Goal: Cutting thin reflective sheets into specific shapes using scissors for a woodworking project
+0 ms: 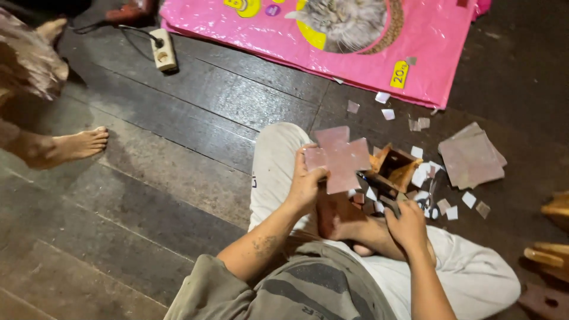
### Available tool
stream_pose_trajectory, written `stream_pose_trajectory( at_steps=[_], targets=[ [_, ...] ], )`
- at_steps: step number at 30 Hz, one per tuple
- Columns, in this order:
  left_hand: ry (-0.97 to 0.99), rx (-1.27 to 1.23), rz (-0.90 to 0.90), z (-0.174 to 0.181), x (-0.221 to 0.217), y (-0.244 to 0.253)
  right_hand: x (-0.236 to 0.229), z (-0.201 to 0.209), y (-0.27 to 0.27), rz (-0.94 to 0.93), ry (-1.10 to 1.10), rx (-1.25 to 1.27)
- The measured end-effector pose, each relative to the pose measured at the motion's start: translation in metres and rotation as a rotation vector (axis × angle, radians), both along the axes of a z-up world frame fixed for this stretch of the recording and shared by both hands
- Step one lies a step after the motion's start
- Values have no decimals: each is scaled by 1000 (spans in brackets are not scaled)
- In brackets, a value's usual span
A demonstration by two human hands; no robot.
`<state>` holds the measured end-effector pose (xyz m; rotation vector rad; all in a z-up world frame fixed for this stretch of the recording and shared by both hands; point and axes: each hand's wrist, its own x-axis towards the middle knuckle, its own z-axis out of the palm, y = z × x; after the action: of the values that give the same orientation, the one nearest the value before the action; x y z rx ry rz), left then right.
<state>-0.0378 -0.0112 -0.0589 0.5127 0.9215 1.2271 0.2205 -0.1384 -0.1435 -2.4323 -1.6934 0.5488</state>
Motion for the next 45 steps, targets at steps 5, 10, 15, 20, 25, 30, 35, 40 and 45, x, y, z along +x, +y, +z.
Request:
stream_pose_trajectory(
  at_steps=[5, 10, 15, 20, 25, 30, 35, 40, 45],
  targets=[
    [228, 73, -227, 7, 7, 0, 0, 36, -18, -124, 256, 159],
    [202, 180, -310, 31, 20, -9, -21, 104, -31, -405, 584, 361],
    [315, 360, -392, 15, 25, -7, -28, 153, -25, -293, 867, 692],
    [368, 483, -453, 47, 34, -14, -54, 169, -5, -113, 974, 607],
    [436, 530, -383, 38, 34, -17, -64, 173, 9, -146, 862, 657],
    [570, 582, -370, 45, 32, -13, -63, 168, 9, -133, 339, 780],
    [374, 589, -426, 58, 34, -13, -52, 174, 7, -132, 525, 866],
    [151, 521, -486, 74, 37, -17, -56, 194, 16, -188, 1033, 690],
    [113, 519, -516, 82, 36, -18, -49, 179, 9, -253, 1124, 673]
  ],
)
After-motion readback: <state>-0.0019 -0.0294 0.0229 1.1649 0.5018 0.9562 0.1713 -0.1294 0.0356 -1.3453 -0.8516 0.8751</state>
